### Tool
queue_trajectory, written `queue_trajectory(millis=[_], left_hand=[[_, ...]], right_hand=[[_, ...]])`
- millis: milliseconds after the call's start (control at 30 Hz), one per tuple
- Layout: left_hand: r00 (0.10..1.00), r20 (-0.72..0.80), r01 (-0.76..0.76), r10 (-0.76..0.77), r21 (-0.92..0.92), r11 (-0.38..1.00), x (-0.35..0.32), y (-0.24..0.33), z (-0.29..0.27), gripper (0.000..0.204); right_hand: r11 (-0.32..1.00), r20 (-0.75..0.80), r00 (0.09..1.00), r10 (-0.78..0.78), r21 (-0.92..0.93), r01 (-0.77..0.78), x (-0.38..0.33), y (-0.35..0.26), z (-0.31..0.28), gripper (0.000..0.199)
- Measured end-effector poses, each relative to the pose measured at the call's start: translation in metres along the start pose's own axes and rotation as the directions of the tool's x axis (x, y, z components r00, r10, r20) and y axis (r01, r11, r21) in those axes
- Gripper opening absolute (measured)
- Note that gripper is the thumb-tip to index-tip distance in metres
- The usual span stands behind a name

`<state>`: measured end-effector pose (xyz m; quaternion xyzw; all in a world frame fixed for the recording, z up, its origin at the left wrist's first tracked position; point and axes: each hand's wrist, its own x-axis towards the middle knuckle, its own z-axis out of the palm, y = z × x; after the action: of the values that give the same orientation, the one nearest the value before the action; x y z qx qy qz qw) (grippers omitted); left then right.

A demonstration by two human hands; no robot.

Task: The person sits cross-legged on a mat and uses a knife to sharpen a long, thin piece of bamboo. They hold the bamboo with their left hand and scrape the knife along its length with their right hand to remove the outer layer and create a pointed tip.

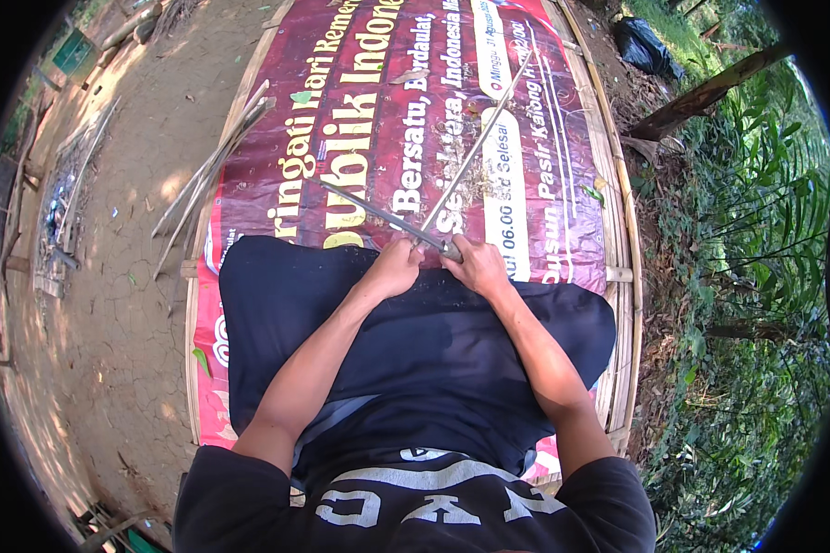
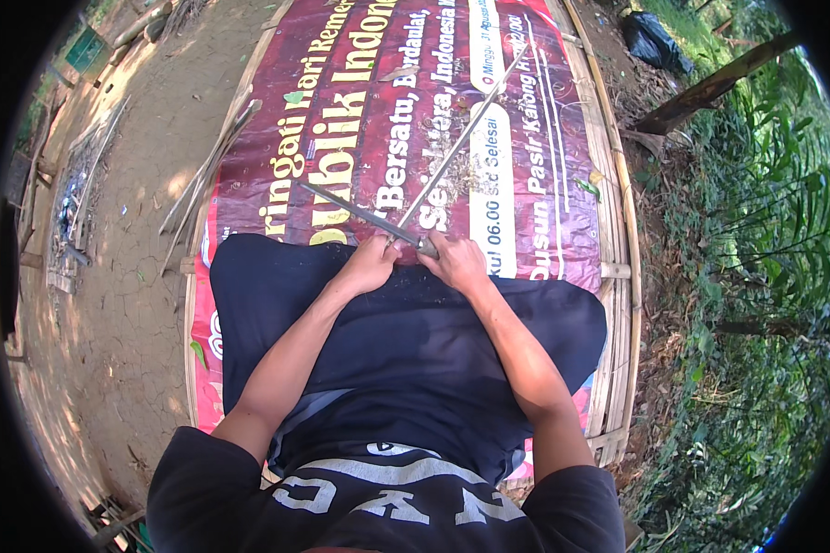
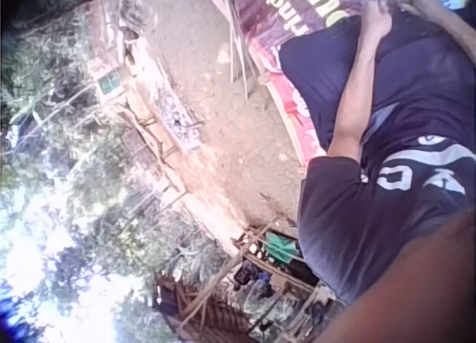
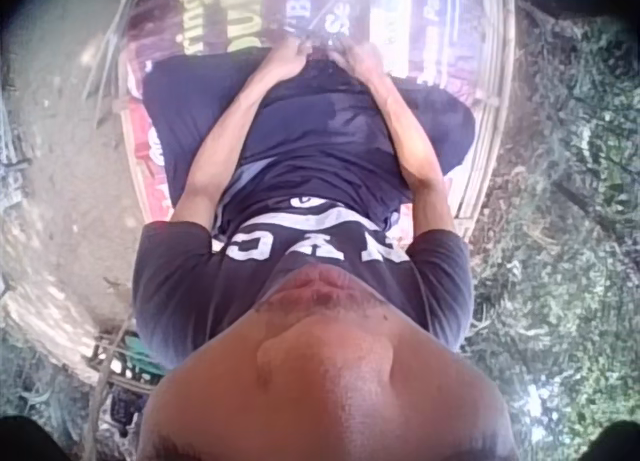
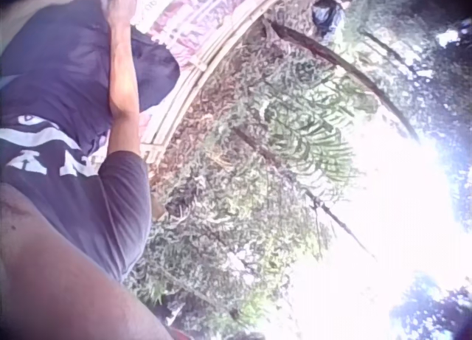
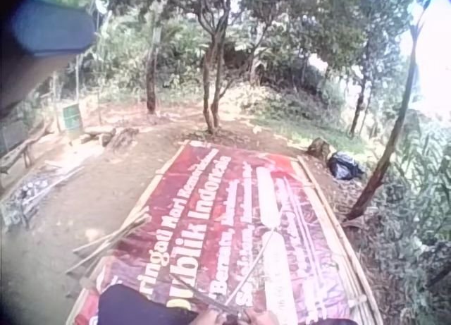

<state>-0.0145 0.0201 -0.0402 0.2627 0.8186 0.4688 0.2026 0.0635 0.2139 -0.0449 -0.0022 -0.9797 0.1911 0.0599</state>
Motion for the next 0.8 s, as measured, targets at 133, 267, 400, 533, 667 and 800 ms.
queue_trajectory(millis=[133, 267, 400, 533, 667, 800], left_hand=[[0.982, 0.138, 0.117, -0.130, 0.100, 0.988, 0.000, -0.002, -0.005, 0.027], [0.975, 0.159, 0.142, -0.155, 0.087, 0.986, -0.002, 0.022, -0.016, 0.028], [0.993, 0.081, 0.076, -0.081, 0.055, 0.996, -0.005, 0.004, -0.004, 0.031], [0.995, 0.084, 0.057, -0.061, 0.045, 0.997, -0.008, 0.009, -0.003, 0.031], [0.978, 0.152, 0.128, -0.144, 0.114, 0.985, -0.008, 0.018, -0.012, 0.030], [0.991, 0.085, 0.094, -0.100, 0.071, 0.993, -0.009, 0.003, -0.004, 0.033]], right_hand=[[0.999, -0.030, 0.999, -0.036, -0.016, 0.036, 0.009, 0.027, 0.005, 0.036], [0.996, -0.169, 0.981, 0.090, 0.002, -0.091, 0.015, 0.049, 0.009, 0.033], [0.999, -0.049, 0.998, 0.050, 0.008, -0.050, 0.001, 0.017, -0.001, 0.032], [0.992, -0.050, 0.992, -0.116, -0.051, 0.114, -0.001, 0.019, 0.009, 0.032], [0.988, -0.134, 0.981, 0.143, -0.033, -0.149, 0.020, 0.053, 0.006, 0.032], [0.984, -0.136, 0.976, 0.169, -0.041, -0.176, 0.015, 0.042, 0.001, 0.033]])
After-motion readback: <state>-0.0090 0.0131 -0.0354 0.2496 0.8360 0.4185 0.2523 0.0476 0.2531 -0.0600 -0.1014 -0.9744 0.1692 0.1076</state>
